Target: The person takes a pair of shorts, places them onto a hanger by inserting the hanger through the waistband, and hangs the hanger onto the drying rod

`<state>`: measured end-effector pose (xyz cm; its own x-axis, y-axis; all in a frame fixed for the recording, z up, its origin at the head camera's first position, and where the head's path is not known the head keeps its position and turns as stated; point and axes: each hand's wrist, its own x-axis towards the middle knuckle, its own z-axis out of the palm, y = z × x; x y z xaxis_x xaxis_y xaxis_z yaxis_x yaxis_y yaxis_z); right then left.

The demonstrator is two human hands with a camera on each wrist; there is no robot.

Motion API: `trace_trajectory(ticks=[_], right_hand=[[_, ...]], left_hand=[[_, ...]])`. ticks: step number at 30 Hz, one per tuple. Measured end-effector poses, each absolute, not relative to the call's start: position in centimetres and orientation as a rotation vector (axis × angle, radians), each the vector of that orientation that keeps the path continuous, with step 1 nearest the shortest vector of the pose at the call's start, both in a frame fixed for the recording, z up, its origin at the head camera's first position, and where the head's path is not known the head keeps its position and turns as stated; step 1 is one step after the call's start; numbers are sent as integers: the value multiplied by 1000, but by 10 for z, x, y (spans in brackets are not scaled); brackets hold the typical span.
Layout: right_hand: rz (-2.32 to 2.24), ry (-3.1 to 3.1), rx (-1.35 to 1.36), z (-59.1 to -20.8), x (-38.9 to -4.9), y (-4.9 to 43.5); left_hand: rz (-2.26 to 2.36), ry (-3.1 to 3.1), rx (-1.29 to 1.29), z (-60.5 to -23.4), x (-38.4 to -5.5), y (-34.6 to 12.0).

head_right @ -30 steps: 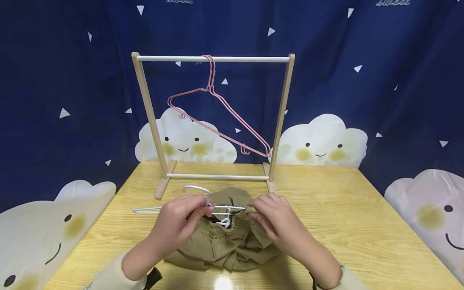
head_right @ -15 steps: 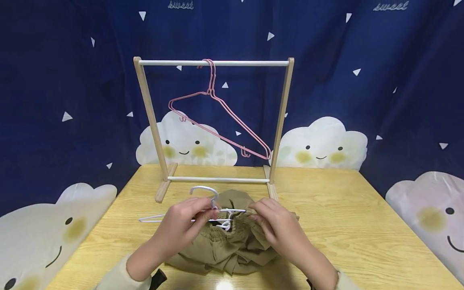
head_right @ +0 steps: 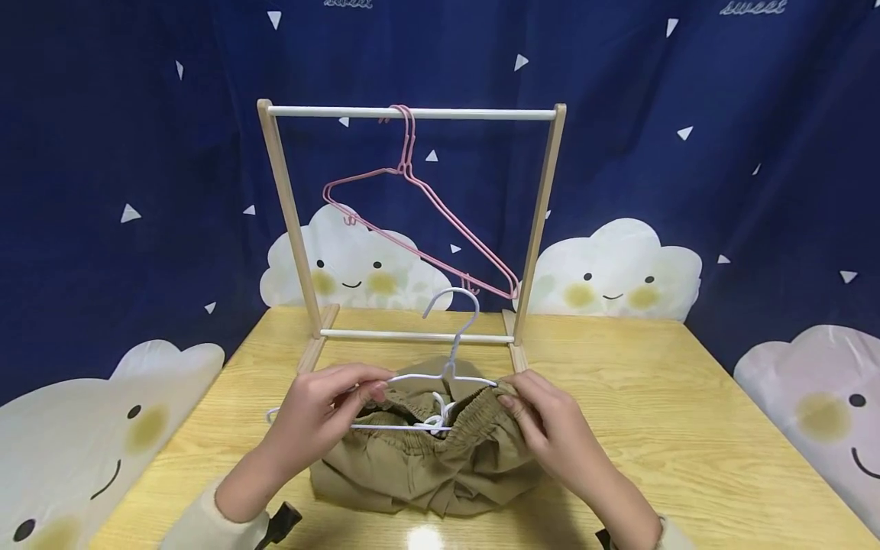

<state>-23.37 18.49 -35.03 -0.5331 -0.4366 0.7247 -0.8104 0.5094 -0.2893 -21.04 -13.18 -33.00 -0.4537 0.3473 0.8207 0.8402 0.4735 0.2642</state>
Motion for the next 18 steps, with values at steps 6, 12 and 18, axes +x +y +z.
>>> trace_trajectory(ticks=[6, 12, 18], right_hand=[[855, -2138, 1024, -350, -233, 185], [842, -2143, 989, -354, -231, 186], [860, -2150, 981, -352, -232, 185]], left_hand=[[-873, -1998, -999, -331, -214, -131], [-929, -2046, -1040, -330, -214, -134], [-931, -2025, -991, -329, -215, -130]])
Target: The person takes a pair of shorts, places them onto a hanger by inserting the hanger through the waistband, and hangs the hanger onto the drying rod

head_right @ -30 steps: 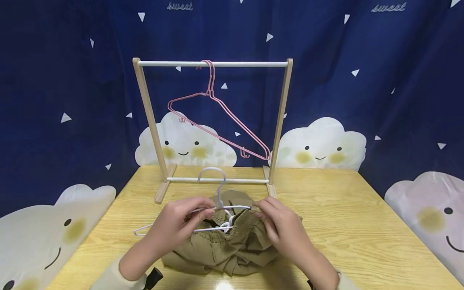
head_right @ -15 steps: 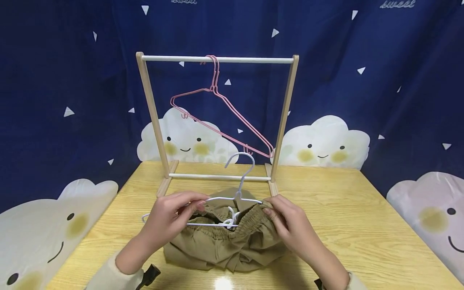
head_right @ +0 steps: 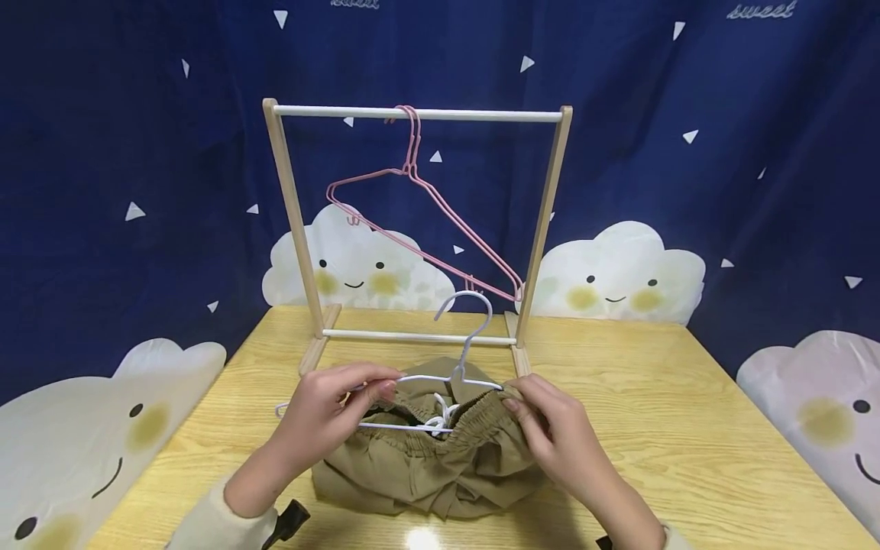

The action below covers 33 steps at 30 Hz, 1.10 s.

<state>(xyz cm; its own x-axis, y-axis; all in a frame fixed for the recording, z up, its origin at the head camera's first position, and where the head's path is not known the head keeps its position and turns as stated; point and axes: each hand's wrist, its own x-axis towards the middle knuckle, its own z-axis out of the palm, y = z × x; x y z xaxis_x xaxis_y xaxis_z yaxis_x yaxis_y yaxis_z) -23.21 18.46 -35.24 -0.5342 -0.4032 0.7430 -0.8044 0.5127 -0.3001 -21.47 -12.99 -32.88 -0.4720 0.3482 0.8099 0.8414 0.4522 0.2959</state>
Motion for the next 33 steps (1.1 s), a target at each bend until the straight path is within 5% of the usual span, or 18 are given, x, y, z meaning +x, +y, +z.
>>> trace_trajectory(ticks=[18, 26, 33], right_hand=[[871, -2155, 979, -348, -232, 178], [878, -2094, 849, -337, -237, 194], [899, -2068, 710, -337, -239, 211]], left_hand=[[-899, -2018, -936, -328, -216, -130], [-911, -1878, -589, -313, -216, -165], [-963, -1954, -383, -339, -219, -182]])
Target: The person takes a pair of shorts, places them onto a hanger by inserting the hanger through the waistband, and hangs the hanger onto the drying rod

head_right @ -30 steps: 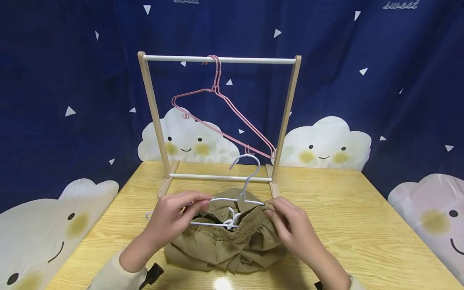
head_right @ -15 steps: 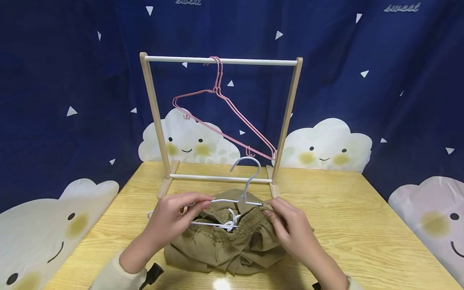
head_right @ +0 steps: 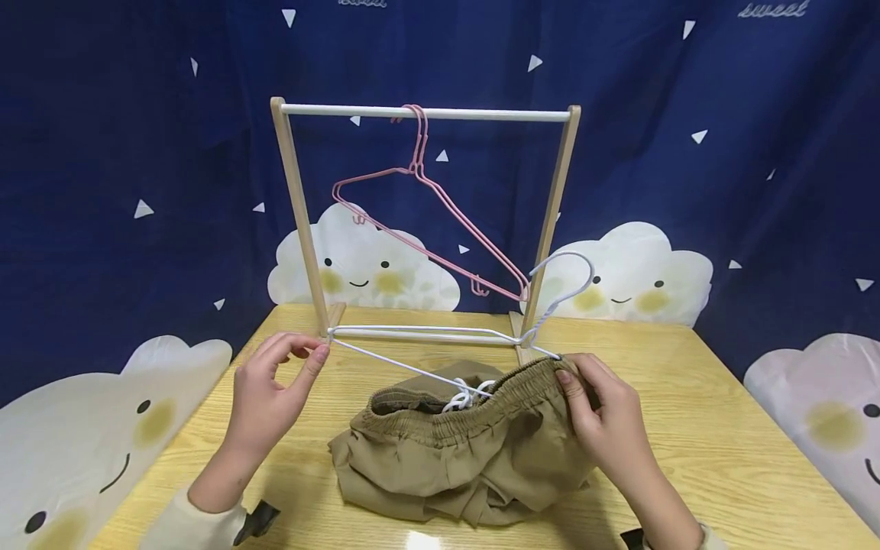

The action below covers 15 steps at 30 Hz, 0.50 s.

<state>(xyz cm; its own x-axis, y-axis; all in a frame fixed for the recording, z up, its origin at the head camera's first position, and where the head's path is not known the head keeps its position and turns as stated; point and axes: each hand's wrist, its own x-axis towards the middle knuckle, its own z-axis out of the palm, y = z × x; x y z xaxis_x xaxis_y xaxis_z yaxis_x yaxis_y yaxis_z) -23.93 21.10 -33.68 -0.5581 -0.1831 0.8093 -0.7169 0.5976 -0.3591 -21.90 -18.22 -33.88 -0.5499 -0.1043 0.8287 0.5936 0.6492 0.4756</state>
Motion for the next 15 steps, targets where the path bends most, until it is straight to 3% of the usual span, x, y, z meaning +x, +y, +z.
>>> trace_trajectory(ticks=[3, 10, 15], right_hand=[[913, -2071, 691, -337, -238, 214], [938, -2069, 700, -340, -235, 217], [944, -2071, 704, -341, -234, 219]], left_hand=[[-978, -2094, -410, -357, -223, -179], [-828, -2553, -748, -383, -224, -166], [-611, -2652, -773, -389, -223, -163]])
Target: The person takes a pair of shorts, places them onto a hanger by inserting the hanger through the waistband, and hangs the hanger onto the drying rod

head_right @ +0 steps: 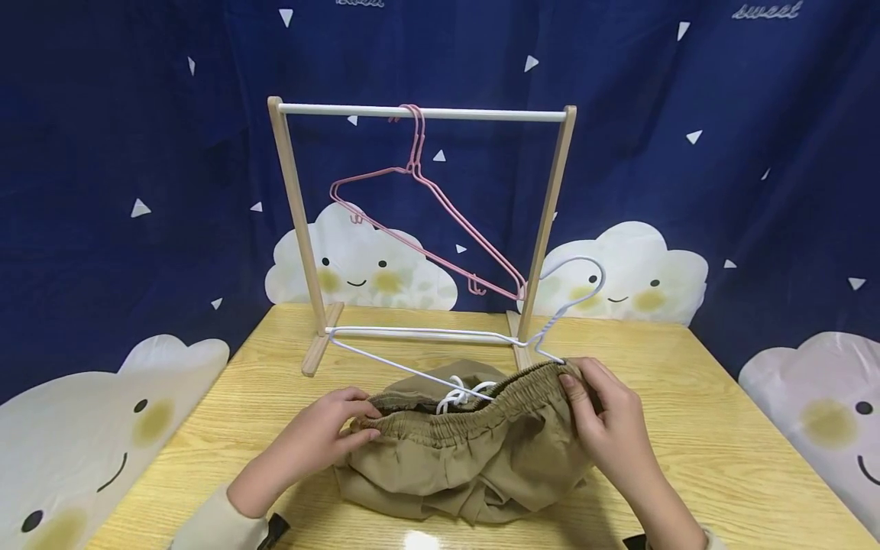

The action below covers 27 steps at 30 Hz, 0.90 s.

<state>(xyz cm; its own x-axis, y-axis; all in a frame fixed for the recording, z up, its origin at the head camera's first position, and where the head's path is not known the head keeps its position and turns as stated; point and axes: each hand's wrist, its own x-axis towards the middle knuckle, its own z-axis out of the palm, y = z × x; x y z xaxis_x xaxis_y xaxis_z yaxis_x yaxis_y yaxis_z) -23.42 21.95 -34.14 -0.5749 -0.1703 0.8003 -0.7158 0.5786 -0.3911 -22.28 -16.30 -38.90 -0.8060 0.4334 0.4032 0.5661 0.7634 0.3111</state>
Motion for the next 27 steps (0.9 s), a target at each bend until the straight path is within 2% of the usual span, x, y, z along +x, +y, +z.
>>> trace_trajectory(ticks=[10, 27], right_hand=[[909, -2074, 684, -346, -233, 225], [820, -2029, 719, -348, -240, 227]], left_hand=[[-787, -2505, -720, -386, -223, -182], [-972, -2127, -790, -363, -225, -190]])
